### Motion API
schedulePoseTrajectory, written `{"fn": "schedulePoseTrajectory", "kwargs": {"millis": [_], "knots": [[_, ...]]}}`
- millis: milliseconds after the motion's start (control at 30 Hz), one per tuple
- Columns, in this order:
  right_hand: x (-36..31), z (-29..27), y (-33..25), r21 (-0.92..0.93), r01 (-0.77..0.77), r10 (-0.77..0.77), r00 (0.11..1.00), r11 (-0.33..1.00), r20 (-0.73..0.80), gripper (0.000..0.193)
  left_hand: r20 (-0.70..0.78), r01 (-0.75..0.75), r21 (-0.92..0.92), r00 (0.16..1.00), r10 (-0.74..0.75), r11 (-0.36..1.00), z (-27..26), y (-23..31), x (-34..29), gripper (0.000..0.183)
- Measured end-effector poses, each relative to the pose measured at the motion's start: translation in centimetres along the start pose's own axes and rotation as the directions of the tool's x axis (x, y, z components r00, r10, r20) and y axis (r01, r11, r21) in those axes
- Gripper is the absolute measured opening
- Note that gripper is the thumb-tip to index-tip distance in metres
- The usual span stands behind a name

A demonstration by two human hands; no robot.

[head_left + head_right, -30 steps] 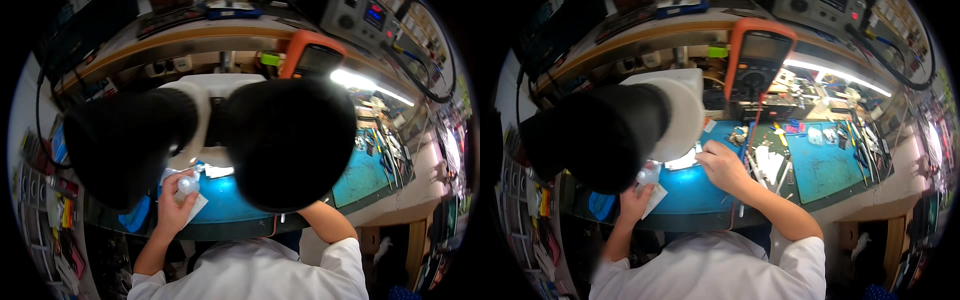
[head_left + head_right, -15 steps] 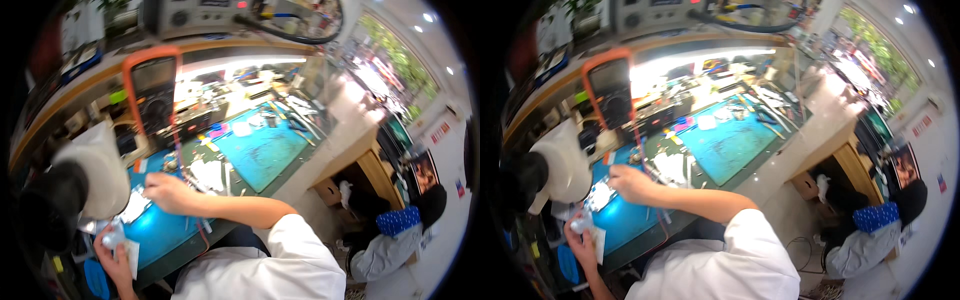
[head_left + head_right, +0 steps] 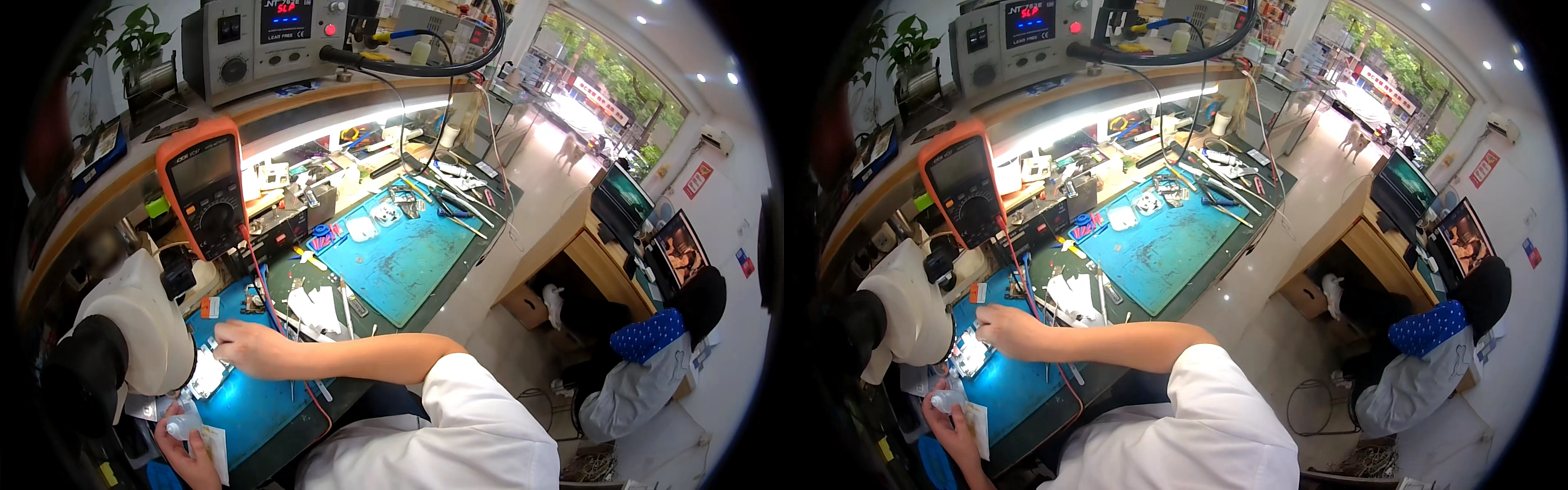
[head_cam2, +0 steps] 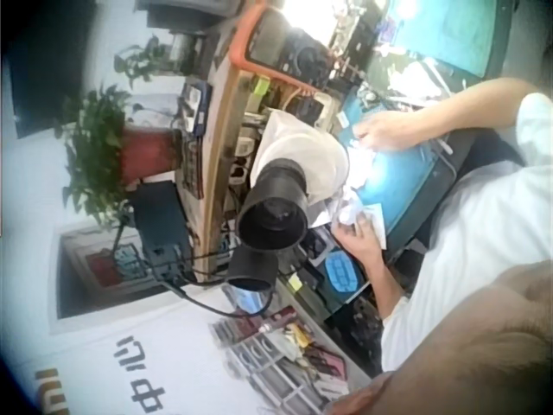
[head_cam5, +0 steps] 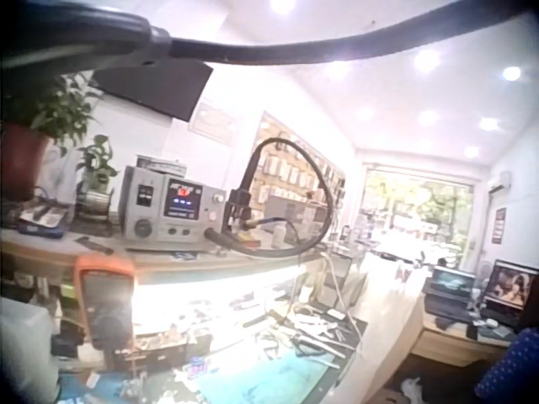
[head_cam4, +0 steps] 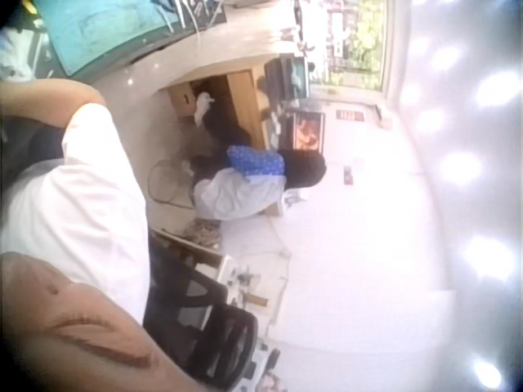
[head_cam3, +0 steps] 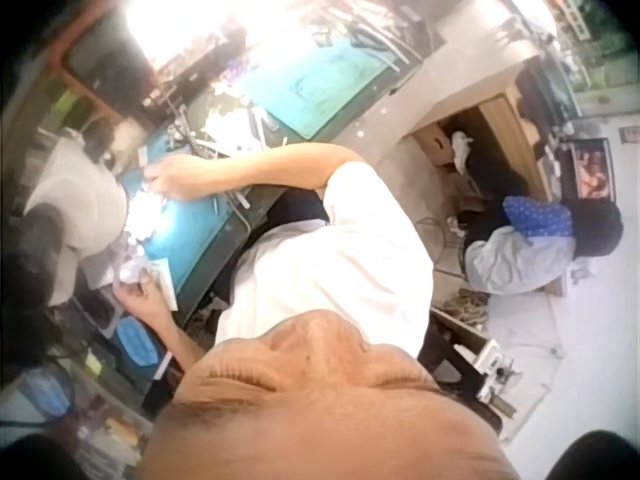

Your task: The person uses a multimeter to test a small circuit board, then places it under a microscope and applies a substance from a syringe to the board. The person continues to manipulate the board and tools on the workbench.

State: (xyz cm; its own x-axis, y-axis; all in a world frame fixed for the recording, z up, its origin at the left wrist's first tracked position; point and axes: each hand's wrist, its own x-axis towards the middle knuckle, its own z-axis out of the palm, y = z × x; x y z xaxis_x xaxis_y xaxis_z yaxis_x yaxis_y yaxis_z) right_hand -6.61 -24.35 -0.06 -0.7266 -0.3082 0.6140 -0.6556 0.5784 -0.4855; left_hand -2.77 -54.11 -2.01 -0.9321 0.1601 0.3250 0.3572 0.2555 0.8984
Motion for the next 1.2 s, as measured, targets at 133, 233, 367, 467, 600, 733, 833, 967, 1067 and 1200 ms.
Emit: {"fn": "schedulePoseTrajectory", "kwargs": {"millis": [133, 233, 367, 467, 600, 733, 833, 967, 1067, 1200], "knots": [[-0.1, -0.3, 0.2, -0.018, -0.013, 0.014, 1.0, 1.0, 0.01, 0.002, 0.006, 0.024, -0.047, 1.0, -0.024, 0.999, 0.2, -0.6, 0.1, 0.049], [-0.2, -0.4, -0.3, -0.007, 0.007, -0.007, 0.999, 1.0, 0.039, 0.006, -0.02, 0.031, -0.078, 0.999, -0.033, 0.996, 0.1, -0.4, -0.2, 0.048], [-0.1, -0.5, 0.2, -0.027, 0.025, -0.025, 1.0, 0.999, 0.004, 0.007, 0.003, 0.004, -0.052, 1.0, -0.004, 0.999, -0.2, -0.5, 0.0, 0.048], [0.0, -0.9, -0.6, -0.015, 0.032, -0.03, 0.996, 0.999, 0.089, 0.008, 0.003, 0.003, -0.062, 1.0, -0.003, 0.998, -0.1, -0.4, 0.1, 0.048], [-0.2, -0.6, 0.1, -0.042, 0.032, -0.031, 0.999, 0.999, 0.022, 0.008, -0.016, -0.007, -0.064, 1.0, 0.006, 0.998, -0.1, -0.9, -0.1, 0.048], [-0.2, -0.9, -0.2, -0.035, 0.035, -0.034, 0.999, 0.999, 0.023, 0.008, 0.001, -0.029, 0.007, 1.0, 0.029, 1.0, -0.3, -0.4, 0.1, 0.048], [-0.4, -0.8, 0.0, -0.042, 0.04, -0.039, 0.999, 0.998, 0.021, 0.006, 0.009, -0.011, -0.028, 1.0, 0.011, 1.0, -0.1, -0.3, 0.2, 0.048], [-0.2, -0.7, -0.3, -0.03, 0.011, -0.009, 0.998, 0.999, 0.057, 0.007, -0.047, -0.021, -0.016, 0.999, 0.02, 1.0, -0.5, -0.6, -0.1, 0.048], [-0.2, -0.7, -0.5, -0.045, -0.003, 0.007, 0.996, 0.999, 0.087, 0.007, -0.039, -0.035, -0.019, 0.999, 0.034, 0.999, -0.4, -0.4, 0.0, 0.048], [-0.3, -0.3, -0.4, -0.07, -0.04, 0.041, 0.999, 0.997, 0.011, 0.005, -0.021, -0.067, 0.034, 0.997, 0.068, 0.997, -0.3, -0.1, 0.2, 0.048]]}}
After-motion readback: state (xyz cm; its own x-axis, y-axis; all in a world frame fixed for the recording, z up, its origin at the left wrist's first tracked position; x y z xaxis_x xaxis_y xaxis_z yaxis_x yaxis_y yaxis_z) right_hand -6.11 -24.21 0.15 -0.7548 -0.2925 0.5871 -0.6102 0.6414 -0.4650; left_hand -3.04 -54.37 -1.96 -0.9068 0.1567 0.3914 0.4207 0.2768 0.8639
